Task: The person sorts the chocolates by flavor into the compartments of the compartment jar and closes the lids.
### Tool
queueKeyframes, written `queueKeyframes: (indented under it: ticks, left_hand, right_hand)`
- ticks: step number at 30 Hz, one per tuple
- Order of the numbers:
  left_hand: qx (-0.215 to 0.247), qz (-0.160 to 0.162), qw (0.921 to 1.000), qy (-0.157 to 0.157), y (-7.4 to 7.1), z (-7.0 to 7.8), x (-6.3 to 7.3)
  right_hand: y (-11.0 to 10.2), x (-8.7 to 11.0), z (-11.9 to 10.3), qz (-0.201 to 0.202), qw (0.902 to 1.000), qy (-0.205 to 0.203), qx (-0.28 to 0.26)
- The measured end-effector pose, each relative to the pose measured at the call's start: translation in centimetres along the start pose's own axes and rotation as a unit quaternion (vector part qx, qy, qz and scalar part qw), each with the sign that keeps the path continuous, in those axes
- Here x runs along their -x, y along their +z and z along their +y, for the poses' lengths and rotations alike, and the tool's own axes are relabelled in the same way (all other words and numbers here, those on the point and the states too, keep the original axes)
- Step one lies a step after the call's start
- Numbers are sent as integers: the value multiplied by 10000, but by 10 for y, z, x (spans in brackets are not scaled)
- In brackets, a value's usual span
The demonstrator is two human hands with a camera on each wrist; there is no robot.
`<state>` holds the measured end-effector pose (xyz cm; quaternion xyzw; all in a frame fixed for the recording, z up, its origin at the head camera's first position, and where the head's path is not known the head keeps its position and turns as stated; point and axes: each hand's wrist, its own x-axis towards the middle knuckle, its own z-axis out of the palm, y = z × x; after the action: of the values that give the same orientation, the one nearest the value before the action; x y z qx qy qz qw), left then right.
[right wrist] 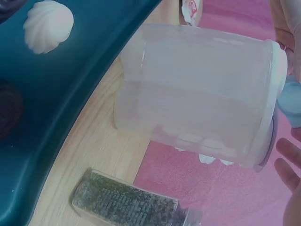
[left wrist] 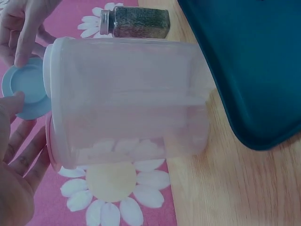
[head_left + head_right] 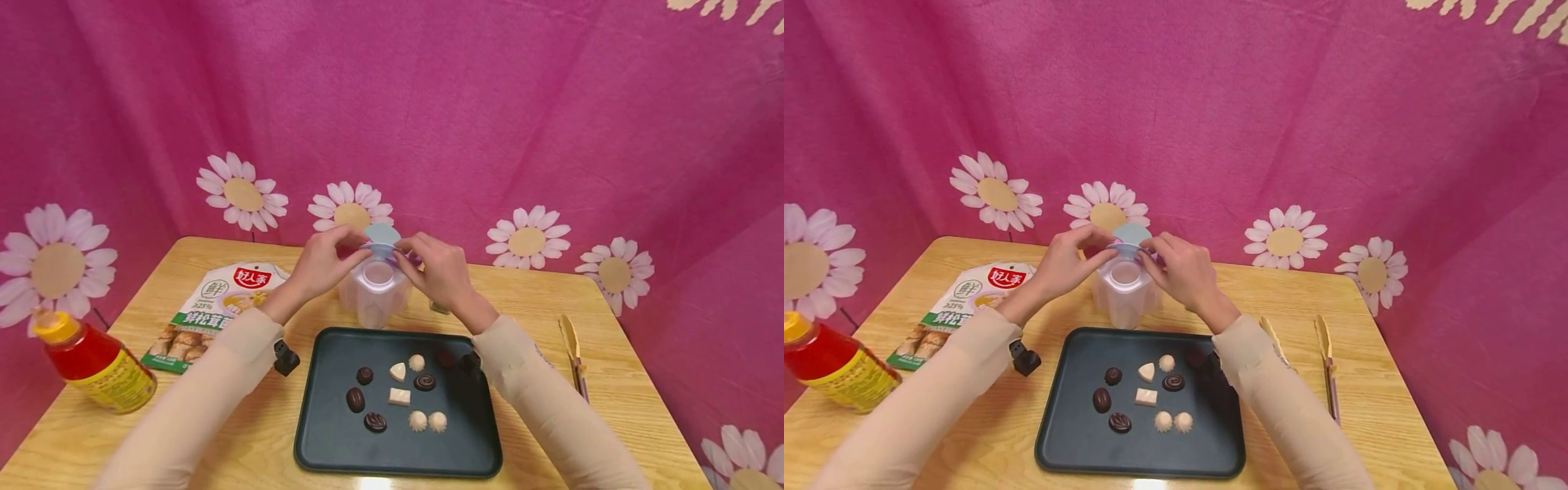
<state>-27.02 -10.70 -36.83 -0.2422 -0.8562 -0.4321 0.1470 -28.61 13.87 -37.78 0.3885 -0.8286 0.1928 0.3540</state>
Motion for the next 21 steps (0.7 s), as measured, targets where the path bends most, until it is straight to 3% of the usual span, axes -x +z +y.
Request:
queueKeyframes:
  ticks: [6,11,16,21]
  left_hand:
    - [-9,77,9997,-239,5,1,-3]
    - [-26,82,9995,-320,7,3,-5]
    - [33,92,9993,-374,6,2,-6]
    - [34,77,9991,-418,4,2,-5]
  right_hand:
    - [-7,4,-4,77,9981,608,-65]
    - [-31,18,-16,8,9915,1277,-231]
    - [-58,49,-25,-235,9837,1779,-50]
    - [-85,95,-25,-676,9653,2469,519]
